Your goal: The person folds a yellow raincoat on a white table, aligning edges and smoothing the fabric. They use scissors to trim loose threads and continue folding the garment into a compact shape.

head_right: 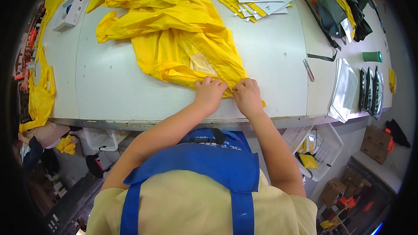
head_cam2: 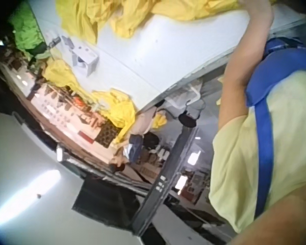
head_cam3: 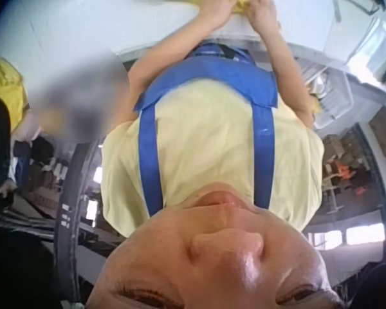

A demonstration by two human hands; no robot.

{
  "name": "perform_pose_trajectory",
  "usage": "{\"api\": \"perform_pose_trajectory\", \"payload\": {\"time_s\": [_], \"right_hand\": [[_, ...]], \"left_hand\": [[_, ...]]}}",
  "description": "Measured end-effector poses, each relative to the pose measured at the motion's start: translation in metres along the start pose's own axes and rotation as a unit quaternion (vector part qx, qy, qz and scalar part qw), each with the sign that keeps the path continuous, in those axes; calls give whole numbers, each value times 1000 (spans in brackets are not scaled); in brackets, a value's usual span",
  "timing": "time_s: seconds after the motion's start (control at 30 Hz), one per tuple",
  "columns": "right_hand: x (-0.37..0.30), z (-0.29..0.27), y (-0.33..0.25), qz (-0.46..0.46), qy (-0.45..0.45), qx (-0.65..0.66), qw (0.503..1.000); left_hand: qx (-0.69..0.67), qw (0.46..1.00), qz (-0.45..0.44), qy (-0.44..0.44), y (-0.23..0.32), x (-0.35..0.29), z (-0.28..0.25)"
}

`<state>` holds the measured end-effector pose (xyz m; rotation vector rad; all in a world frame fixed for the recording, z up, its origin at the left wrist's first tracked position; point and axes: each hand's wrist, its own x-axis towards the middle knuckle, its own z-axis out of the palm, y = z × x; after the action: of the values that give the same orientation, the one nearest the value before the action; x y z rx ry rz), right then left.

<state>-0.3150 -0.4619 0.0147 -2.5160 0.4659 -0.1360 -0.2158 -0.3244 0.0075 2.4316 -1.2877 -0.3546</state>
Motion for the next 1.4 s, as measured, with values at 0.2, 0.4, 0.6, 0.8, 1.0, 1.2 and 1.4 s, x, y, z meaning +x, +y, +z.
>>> {"api": "perform_pose_trajectory", "payload": {"time_s": [0.2,0.4,0.6,0.8,1.0,1.2,1.4], "right_hand": [[6,-4,-1,-9,-99,149,984],[3,1,3,82,-71,311,944],[-2,-20,-5,245,-71,549,796],[-12,-25,18,226,-46,597,768],[-12,-22,-20,44,-59,57,996],[-11,-9,3,120,-40,143,982],[-8,-15,-2,259,-110,523,805]], "left_hand": [[-118,988,-37,-97,-2,2,-14],[-142,988,-48,-21,1,-4,-2],[-139,988,-65,-36,0,-3,0],[-152,985,-71,-35,1,-2,-1],[-177,983,-44,34,-2,-5,6],[-176,983,-55,8,-1,-8,3],[-184,981,-52,36,-1,-9,4]]}}
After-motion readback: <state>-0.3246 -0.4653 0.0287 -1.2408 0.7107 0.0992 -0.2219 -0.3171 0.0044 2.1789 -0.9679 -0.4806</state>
